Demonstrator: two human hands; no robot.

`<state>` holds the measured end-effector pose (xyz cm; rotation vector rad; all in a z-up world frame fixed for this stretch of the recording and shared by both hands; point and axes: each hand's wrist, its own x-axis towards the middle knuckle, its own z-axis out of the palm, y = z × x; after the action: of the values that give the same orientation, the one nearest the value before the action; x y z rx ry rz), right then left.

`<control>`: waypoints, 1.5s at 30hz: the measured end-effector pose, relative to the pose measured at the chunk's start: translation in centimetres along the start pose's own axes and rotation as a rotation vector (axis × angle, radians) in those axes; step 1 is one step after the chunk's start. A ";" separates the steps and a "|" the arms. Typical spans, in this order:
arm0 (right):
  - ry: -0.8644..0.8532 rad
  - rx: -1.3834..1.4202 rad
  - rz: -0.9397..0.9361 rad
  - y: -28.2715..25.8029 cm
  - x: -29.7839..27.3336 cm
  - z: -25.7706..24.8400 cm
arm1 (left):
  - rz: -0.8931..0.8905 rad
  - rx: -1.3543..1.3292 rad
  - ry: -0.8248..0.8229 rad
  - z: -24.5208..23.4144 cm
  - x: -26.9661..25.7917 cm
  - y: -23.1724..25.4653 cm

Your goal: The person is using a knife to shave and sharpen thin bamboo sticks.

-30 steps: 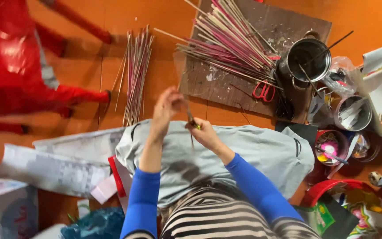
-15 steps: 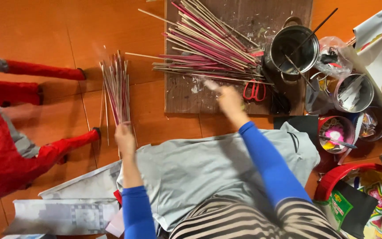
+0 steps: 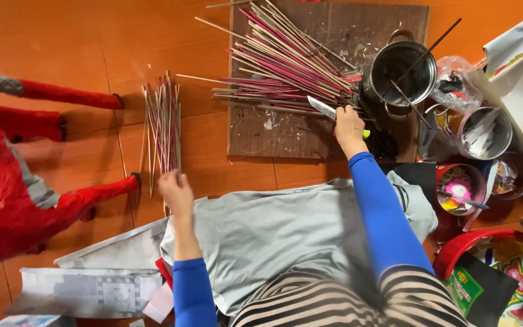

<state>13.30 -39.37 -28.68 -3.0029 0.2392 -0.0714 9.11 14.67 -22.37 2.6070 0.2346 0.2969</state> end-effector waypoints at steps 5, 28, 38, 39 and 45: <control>-0.017 0.124 0.004 -3.2 -0.8 -4.3 | -0.055 -0.334 -0.132 -3.6 -3.4 7.7; -0.036 0.044 -0.118 -6.2 -2.7 -1.8 | 0.166 -0.084 0.017 -2.1 -12.6 6.5; -0.072 0.801 -0.341 -16.5 -15.0 -13.4 | 0.030 -0.622 -0.139 -3.2 -10.6 10.3; -0.114 0.812 -0.378 -17.1 -16.1 -13.5 | 0.034 -0.865 -0.191 -4.2 -10.0 11.9; -0.197 0.863 -0.403 -18.5 -18.5 -14.6 | 0.002 -1.156 -0.256 -9.7 -8.6 17.9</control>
<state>-2.89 -20.07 -12.51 -2.1306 -0.3395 0.0687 0.39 1.91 -6.62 1.4730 -0.0415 0.0482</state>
